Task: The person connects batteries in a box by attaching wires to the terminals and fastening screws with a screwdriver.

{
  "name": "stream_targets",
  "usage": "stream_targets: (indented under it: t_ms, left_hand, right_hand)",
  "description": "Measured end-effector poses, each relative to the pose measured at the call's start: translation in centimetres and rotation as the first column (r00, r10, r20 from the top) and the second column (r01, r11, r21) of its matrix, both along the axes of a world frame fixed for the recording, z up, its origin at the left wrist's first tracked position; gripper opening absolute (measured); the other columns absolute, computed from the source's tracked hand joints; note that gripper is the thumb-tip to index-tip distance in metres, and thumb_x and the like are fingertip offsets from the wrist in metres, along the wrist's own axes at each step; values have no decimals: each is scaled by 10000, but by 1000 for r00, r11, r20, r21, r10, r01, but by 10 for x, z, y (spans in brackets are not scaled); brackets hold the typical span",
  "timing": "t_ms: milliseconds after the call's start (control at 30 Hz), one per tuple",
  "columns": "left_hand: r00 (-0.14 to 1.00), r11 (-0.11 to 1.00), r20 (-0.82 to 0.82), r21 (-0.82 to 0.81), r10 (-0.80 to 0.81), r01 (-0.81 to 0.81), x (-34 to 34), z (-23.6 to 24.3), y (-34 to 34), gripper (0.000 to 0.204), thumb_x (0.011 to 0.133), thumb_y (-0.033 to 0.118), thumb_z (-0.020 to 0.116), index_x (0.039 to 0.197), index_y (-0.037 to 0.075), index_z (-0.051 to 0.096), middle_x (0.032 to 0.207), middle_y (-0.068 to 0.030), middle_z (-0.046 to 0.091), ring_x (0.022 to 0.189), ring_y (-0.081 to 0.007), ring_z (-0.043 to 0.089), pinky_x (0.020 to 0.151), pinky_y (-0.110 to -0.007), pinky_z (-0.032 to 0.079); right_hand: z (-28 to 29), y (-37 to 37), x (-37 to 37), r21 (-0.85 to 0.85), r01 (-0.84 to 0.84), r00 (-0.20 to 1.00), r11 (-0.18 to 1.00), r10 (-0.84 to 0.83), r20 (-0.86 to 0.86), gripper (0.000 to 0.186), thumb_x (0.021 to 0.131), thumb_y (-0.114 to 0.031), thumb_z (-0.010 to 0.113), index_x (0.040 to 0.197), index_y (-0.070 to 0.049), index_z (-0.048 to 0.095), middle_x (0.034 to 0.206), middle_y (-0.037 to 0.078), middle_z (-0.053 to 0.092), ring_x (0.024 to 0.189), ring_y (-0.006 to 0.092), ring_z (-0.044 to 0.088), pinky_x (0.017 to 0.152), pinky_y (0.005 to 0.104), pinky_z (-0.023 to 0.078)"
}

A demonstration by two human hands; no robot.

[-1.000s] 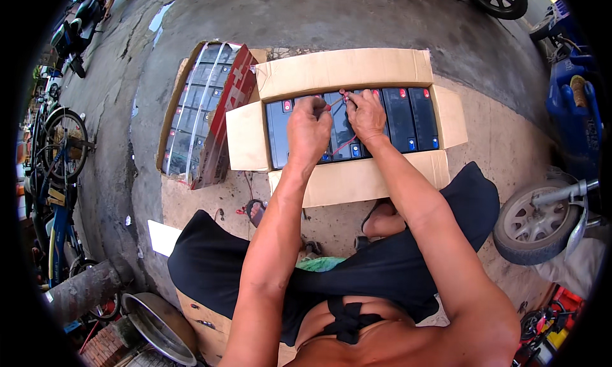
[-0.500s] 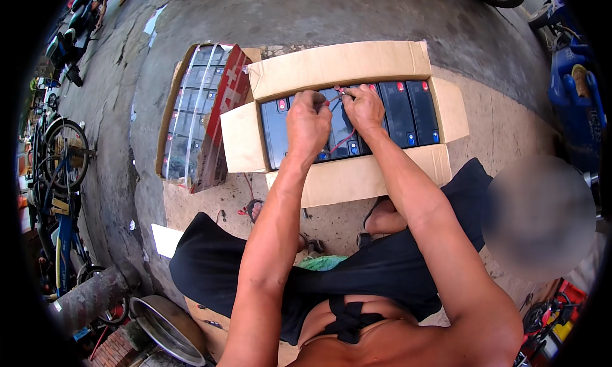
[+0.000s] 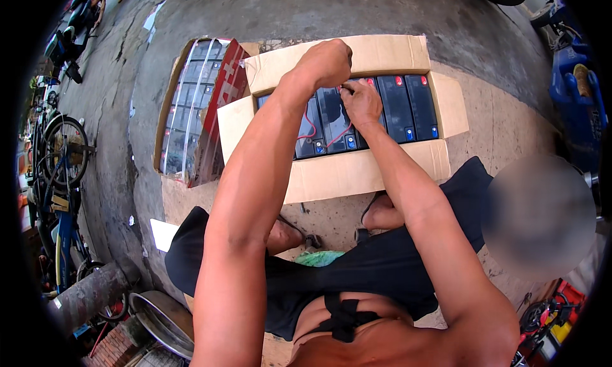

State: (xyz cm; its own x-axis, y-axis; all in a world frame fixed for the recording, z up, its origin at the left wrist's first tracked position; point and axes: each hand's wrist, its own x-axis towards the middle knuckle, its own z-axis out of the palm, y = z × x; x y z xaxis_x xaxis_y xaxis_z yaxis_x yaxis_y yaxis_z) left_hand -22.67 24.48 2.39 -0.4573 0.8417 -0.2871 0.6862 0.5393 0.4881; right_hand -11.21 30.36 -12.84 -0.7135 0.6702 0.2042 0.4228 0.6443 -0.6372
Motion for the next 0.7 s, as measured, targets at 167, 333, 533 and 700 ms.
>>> stream_targets:
  t_ms: [167, 333, 533, 700]
  left_hand:
    - [991, 997, -112, -8, -77, 76, 11, -3, 9, 177, 682, 15, 541, 794, 4, 677, 822, -206, 668, 796, -351, 650, 740, -395, 507]
    - [999, 999, -18, -16, -45, 44, 6, 1, 10, 243, 713, 38, 565, 921, 12, 687, 955, -199, 673, 929, -345, 641, 808, -390, 503]
    - [988, 984, 25, -80, -155, 157, 2, 8, 5, 261, 722, 62, 554, 949, 37, 682, 955, -187, 673, 930, -344, 637, 808, -389, 499]
    - [979, 979, 14, -20, -205, 205, 2, 3, 4, 197, 717, -2, 514, 866, 8, 644, 843, -200, 663, 802, -338, 636, 719, -381, 485]
  right_hand:
    - [5, -1, -1, 10, 12, 1000, 1000, -12, 26, 122, 760, -183, 658, 852, -125, 712, 872, 62, 628, 883, 275, 596, 810, 382, 478]
    - [1, 0, 0, -38, -5, 1000, 999, 6, 25, 113, 757, -185, 660, 847, -130, 701, 887, 52, 632, 900, 271, 589, 821, 377, 471]
    - [4, -1, 1, 5, -5, 1000, 1000, 4, 25, 139, 759, -173, 654, 884, -121, 682, 912, 52, 633, 894, 277, 587, 817, 393, 465]
    - [8, 0, 1, -72, 4, 996, 997, 2, 86, 164, 765, -187, 662, 913, -115, 669, 922, 62, 630, 887, 287, 593, 782, 405, 473]
